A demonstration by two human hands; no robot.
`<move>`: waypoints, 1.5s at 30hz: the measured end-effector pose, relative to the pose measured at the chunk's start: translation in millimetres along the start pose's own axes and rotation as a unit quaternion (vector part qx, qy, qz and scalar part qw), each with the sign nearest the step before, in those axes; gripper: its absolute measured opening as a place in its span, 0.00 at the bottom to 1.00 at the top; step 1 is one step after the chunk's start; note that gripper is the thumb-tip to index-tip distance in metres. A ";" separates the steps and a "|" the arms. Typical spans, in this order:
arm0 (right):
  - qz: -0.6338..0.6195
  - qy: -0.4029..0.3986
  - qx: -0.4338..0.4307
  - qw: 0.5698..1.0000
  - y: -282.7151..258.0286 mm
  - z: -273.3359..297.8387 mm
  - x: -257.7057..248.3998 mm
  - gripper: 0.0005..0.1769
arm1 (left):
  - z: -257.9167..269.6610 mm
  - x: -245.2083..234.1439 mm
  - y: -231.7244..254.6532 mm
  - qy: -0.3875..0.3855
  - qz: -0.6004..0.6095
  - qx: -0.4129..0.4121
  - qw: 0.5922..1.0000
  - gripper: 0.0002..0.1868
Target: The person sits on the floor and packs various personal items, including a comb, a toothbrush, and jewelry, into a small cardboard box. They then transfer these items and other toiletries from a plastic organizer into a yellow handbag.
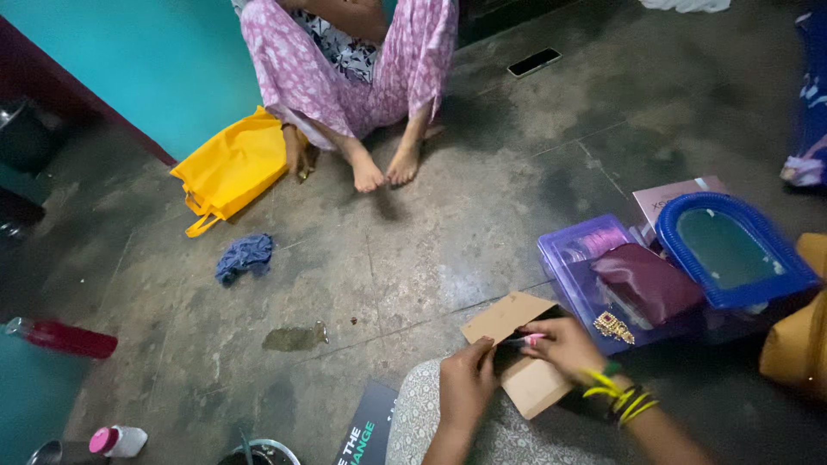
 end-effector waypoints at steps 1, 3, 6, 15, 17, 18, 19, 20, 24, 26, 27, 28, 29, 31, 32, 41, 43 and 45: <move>0.041 -0.006 -0.010 0.999 -1.3 0.1 1.1 0.18 | 0.1 -0.4 -0.6 0.001 -0.001 -0.004 1.000 0.09; 0.122 -0.017 -0.027 0.992 -15.4 9.8 10.0 0.18 | -1.2 -1.9 1.5 0.001 -0.003 0.000 1.000 0.09; 0.580 0.090 -0.162 0.794 -78.8 38.3 9.8 0.20 | -1.1 -3.8 6.2 -0.004 -0.009 -0.001 1.000 0.09; 0.488 0.230 -0.396 0.744 -170.4 125.9 -2.6 0.22 | -3.9 -10.0 3.0 0.001 0.012 -0.036 0.999 0.09; 0.426 0.278 -0.356 0.784 -184.5 134.8 -42.4 0.21 | -5.2 -6.9 -3.5 -0.010 0.024 -0.061 0.998 0.09; 0.390 0.297 -0.314 0.813 -185.7 132.7 -64.1 0.18 | -5.6 -6.9 -2.1 -0.016 0.031 -0.051 0.998 0.09; 0.352 0.316 -0.270 0.839 -181.9 132.7 -84.4 0.15 | -6.2 -7.5 -0.4 -0.022 0.039 -0.042 0.998 0.09; 0.344 0.248 -0.256 0.868 -176.0 124.5 -84.0 0.19 | -7.5 -7.6 2.4 -0.030 0.046 -0.030 0.998 0.10; 0.273 0.058 -0.149 0.948 -130.7 104.4 -74.7 0.35 | -12.9 -1.6 7.6 -0.059 0.057 -0.028 0.996 0.10; 0.247 0.029 -0.138 0.959 -116.2 102.8 -73.4 0.36 | -18.1 8.4 2.3 -0.096 0.041 -0.035 0.994 0.10; 0.247 0.026 -0.166 0.954 -116.3 101.1 -73.5 0.34 | -18.2 9.6 -4.1 -0.083 0.062 -0.057 0.993 0.08; 0.246 0.023 -0.196 0.949 -116.2 98.6 -71.7 0.31 | -19.0 12.0 -11.3 -0.068 0.084 -0.079 0.991 0.07; 0.231 0.027 -0.188 0.954 -109.6 93.4 -71.7 0.29 | -20.0 13.1 -20.0 -0.053 0.105 -0.101 0.988 0.07; 0.199 0.038 -0.172 0.964 -98.0 86.0 -74.3 0.24 | -13.1 22.3 -44.1 -0.071 0.262 -0.205 0.940 0.13; 0.186 0.047 -0.165 0.967 -93.0 85.8 -75.7 0.24 | -8.6 26.8 -52.0 -0.078 0.337 -0.255 0.903 0.16; 0.144 0.079 -0.250 0.954 -106.1 94.1 -66.0 0.25 | -2.6 21.3 -3.9 -0.161 0.100 -0.100 0.977 0.27; 0.040 0.026 -0.261 0.964 -106.3 102.0 -62.0 0.30 | -7.0 24.1 0.7 -0.142 0.108 -0.064 0.982 0.22; 0.019 -0.010 -0.292 0.956 -109.4 97.2 -53.2 0.29 | -8.7 25.0 3.7 -0.138 0.125 -0.039 0.982 0.21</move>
Point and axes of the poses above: each hand's wrist, its own z-axis away from the middle knuckle, its own x-axis out of the palm, y = z × x, the point moved 10 cm from there along -z, towards the middle knuckle, and after that the axes turned 4 degrees about y, right-handed, at the moved point
